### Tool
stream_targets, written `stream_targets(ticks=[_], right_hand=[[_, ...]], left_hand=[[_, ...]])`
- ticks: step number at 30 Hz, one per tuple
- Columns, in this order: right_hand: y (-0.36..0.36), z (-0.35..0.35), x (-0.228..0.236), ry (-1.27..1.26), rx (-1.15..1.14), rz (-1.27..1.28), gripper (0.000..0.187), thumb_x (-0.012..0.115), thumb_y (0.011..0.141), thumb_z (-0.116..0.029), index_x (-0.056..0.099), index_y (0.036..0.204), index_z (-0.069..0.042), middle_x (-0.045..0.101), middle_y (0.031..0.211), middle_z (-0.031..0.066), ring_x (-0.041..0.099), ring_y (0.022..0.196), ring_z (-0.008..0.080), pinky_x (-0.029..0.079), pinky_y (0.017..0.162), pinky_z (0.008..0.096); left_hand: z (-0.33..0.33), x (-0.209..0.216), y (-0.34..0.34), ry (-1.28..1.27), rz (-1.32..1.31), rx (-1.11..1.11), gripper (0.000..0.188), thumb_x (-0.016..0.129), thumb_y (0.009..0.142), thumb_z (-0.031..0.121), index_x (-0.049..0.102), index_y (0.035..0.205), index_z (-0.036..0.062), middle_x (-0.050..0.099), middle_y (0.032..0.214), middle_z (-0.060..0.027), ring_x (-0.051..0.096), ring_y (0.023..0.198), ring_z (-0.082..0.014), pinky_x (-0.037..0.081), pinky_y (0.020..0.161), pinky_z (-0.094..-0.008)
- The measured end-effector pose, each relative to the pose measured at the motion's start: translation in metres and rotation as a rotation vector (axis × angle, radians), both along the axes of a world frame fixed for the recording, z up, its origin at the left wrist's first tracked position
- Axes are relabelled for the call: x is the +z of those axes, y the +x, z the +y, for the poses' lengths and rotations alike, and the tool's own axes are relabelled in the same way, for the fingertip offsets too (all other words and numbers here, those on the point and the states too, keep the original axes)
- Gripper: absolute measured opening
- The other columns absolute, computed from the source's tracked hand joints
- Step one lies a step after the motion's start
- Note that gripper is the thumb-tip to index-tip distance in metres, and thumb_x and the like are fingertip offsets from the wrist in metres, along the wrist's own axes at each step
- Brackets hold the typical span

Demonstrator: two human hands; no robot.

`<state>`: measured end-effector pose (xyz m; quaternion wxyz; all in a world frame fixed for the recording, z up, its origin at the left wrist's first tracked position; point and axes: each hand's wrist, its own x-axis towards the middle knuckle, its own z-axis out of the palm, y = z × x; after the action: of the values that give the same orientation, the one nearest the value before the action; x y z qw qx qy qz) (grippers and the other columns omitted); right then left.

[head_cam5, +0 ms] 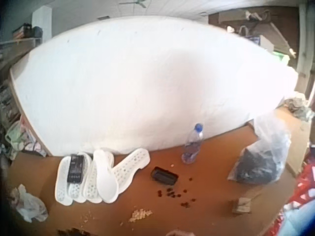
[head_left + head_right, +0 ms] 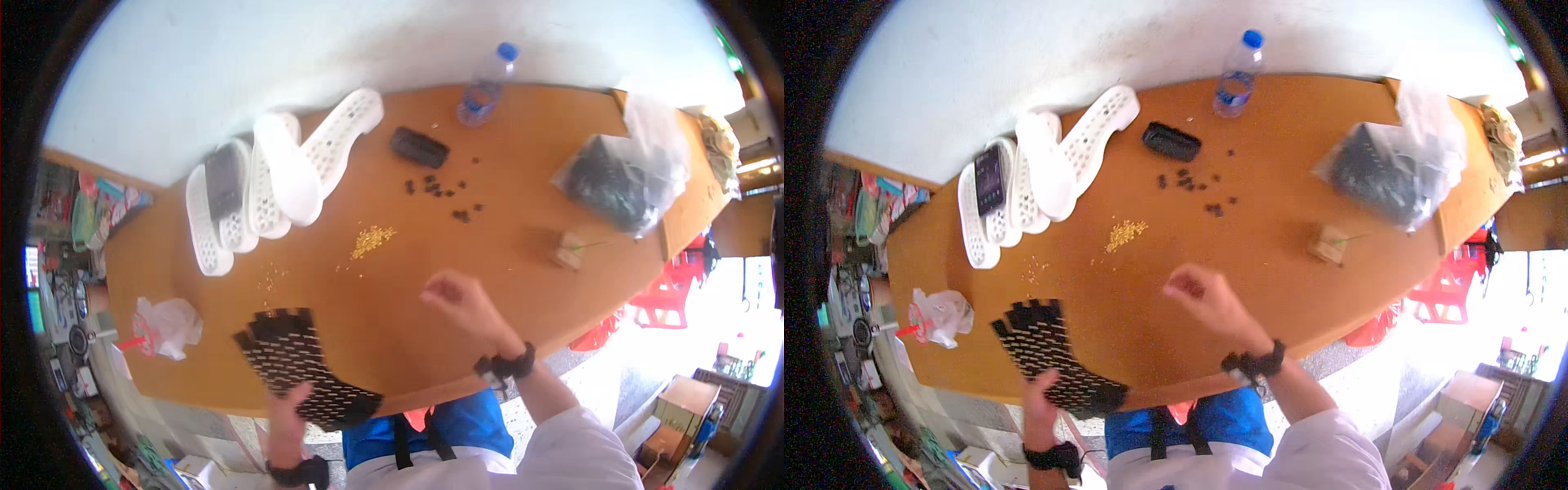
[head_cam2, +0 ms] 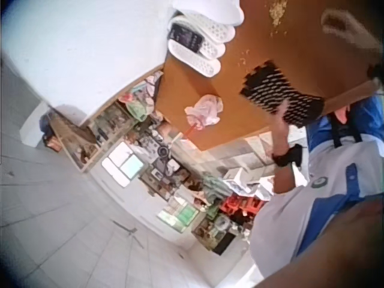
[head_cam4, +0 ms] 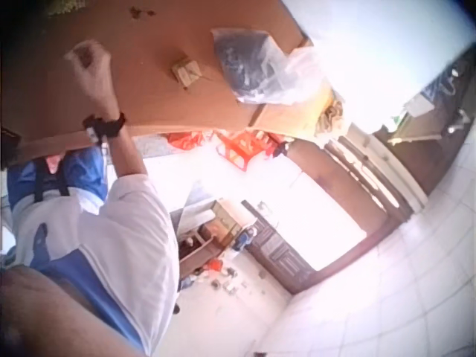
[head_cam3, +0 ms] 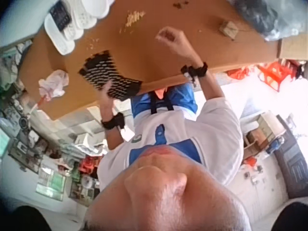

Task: Adding decorative gold studs to black leather shoe components in a manufacturing workshop.

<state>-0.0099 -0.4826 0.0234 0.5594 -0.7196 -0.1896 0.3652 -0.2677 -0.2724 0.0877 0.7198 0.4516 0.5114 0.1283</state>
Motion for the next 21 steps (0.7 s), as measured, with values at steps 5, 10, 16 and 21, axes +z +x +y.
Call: stream_targets(ticks=[5, 10, 16, 21], right_hand=[[-0.068, -0.059, 0.070, 0.233, -0.067, 0.276, 0.049, 0.061, 0.094, -0.026, 0.044, 0.131, 0.001, 0.058, 0.117, 0.0113, 0.054, 0.108, 0.0160, 0.044, 0.094, 0.0323], [-0.093, -0.125, 0.149, 0.306, -0.229, 0.342, 0.067, 0.061, 0.094, -0.031, 0.028, 0.142, 0.002, 0.045, 0.137, 0.0153, 0.043, 0.126, 0.0195, 0.034, 0.106, 0.0339], [-0.073, -0.206, 0.194, 0.440, -0.448, 0.326, 0.069, 0.070, 0.088, -0.025, 0.032, 0.139, 0.001, 0.050, 0.130, 0.0114, 0.050, 0.118, 0.0168, 0.041, 0.100, 0.0312], [-0.067, -0.240, 0.224, 0.391, -0.624, 0.399, 0.049, 0.071, 0.086, -0.025, 0.052, 0.123, 0.002, 0.064, 0.105, 0.0070, 0.060, 0.096, 0.0118, 0.049, 0.087, 0.0284]], left_hand=[[-0.093, 0.057, 0.073, -0.016, 0.014, -0.598, 0.060, 0.075, 0.076, 0.008, 0.045, 0.128, -0.0008, 0.061, 0.112, -0.0093, 0.061, 0.098, -0.0212, 0.049, 0.088, -0.0333], [-0.193, 0.118, 0.119, 0.356, -0.101, -0.743, 0.049, 0.059, 0.095, 0.026, 0.042, 0.131, -0.0033, 0.056, 0.122, -0.0131, 0.054, 0.111, -0.0228, 0.042, 0.096, -0.0358], [-0.283, 0.190, 0.170, 0.475, -0.312, -0.961, 0.044, 0.045, 0.101, 0.030, 0.042, 0.129, -0.0034, 0.056, 0.118, -0.0131, 0.055, 0.107, -0.0189, 0.043, 0.092, -0.0327], [-0.276, 0.202, 0.187, 0.251, -0.366, -1.202, 0.042, 0.052, 0.099, 0.029, 0.044, 0.128, -0.0011, 0.057, 0.118, -0.0106, 0.055, 0.105, -0.0158, 0.044, 0.090, -0.0309]])
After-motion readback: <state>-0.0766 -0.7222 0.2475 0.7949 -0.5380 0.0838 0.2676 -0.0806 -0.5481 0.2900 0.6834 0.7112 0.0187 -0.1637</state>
